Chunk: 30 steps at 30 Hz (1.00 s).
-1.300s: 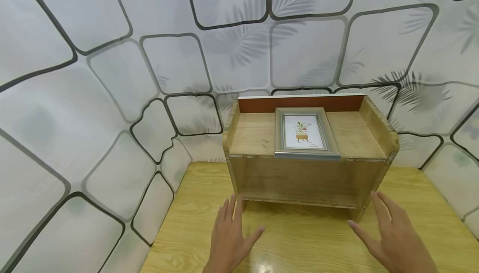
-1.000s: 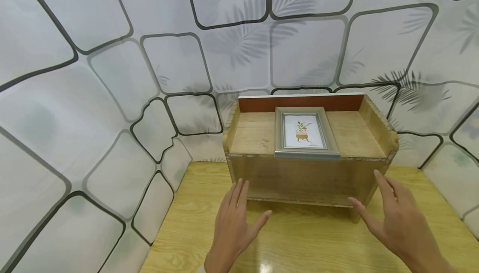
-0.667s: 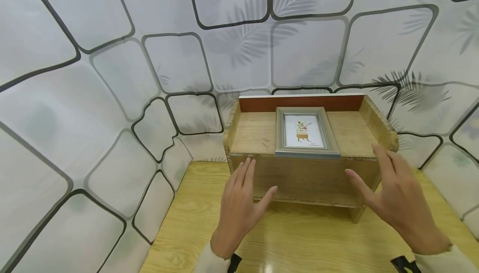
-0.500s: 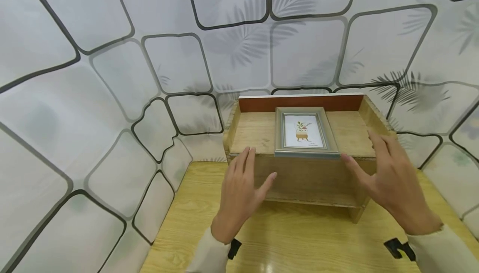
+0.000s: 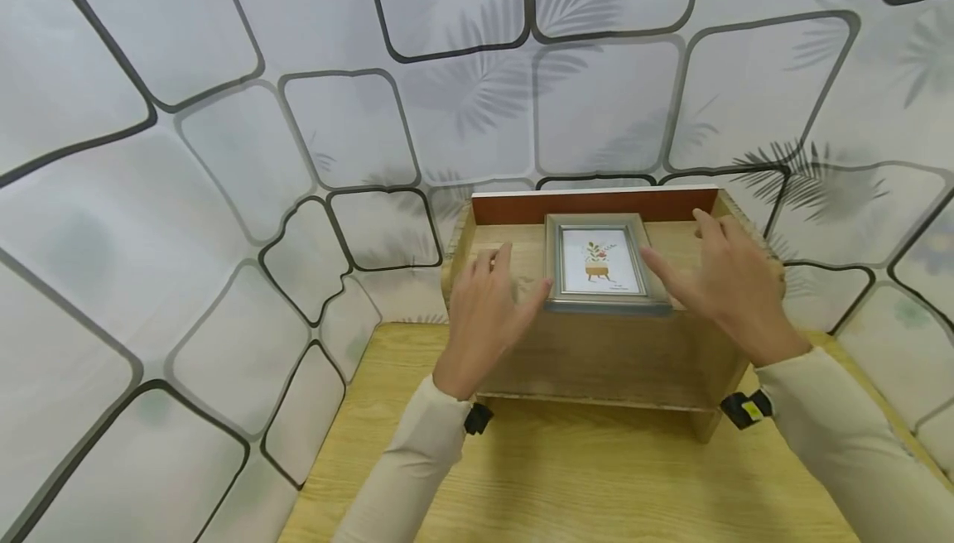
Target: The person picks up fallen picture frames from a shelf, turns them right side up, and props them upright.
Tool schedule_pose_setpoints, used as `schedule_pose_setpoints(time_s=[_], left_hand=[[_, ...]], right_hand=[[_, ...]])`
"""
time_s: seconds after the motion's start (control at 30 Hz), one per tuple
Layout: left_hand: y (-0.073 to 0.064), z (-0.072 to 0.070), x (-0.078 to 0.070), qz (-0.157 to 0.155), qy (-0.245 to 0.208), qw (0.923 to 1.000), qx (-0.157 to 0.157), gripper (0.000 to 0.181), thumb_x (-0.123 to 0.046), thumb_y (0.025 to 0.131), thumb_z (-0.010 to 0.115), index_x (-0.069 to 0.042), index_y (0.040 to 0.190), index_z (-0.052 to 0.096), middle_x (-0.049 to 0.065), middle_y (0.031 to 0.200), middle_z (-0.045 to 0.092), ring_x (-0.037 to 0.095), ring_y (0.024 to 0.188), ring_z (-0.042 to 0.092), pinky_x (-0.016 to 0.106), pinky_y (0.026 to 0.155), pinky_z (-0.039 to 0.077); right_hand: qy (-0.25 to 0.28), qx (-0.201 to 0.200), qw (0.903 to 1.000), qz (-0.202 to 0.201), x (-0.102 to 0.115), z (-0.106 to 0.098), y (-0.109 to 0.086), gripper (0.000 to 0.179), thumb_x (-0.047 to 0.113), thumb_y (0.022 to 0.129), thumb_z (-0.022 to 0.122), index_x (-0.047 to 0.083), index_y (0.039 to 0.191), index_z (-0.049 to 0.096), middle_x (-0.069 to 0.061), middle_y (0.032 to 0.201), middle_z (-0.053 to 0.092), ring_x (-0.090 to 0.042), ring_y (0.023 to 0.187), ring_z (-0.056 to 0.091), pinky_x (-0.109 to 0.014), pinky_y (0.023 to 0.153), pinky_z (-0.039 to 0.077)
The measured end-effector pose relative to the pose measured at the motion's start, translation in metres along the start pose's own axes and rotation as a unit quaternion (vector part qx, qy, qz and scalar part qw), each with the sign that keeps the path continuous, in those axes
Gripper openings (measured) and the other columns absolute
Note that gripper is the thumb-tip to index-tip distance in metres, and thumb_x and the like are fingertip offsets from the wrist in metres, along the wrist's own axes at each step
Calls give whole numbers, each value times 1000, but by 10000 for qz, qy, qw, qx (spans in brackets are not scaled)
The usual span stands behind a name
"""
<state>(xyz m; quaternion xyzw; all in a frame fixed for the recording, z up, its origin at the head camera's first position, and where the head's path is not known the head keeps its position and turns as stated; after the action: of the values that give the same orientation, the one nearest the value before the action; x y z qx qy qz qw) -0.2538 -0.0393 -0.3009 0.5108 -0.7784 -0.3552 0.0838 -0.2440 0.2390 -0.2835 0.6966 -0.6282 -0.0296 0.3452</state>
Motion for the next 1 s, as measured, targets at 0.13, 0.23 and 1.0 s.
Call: schedule_pose_setpoints(time_s=[0.13,0.23,1.0], left_hand=[[17,8,-4,-454,89,9971,603,70,-62,93,61,-1,128,63,18,119,64,35,104,61,46,92,48],[27,15,-5,-771,202,9903,1137,73,-68,93,56,-3,125,64,16,119,63,35,104,59,46,93,46],[51,30,-7,-929,-169,9601,2631,54,-60,95,58,-16,65,58,2,73,60,25,72,56,38,67,45]], right_hand=[[-187,664,9974,211,0,3,15,101,73,91,51,-14,141,44,-35,123,54,-51,111,51,-68,83,43],[-318,1205,9917,314,-1,5,23,109,78,89,47,-17,141,43,-40,129,51,-54,117,49,-70,88,41],[-328,2009,9788,205,-3,23,36,82,72,83,67,-8,101,69,-29,107,69,-42,93,65,-55,76,52]])
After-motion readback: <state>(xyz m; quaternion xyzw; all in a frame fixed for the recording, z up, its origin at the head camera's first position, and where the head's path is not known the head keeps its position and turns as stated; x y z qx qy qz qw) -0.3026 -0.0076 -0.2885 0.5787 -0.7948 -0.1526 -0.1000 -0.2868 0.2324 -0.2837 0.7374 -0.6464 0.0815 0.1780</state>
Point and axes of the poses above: each hand's wrist, its own y-axis towards the middle knuckle, its own z-axis out of the palm, x = y × z, the point moved 3 cm from there along y, towards the middle knuckle
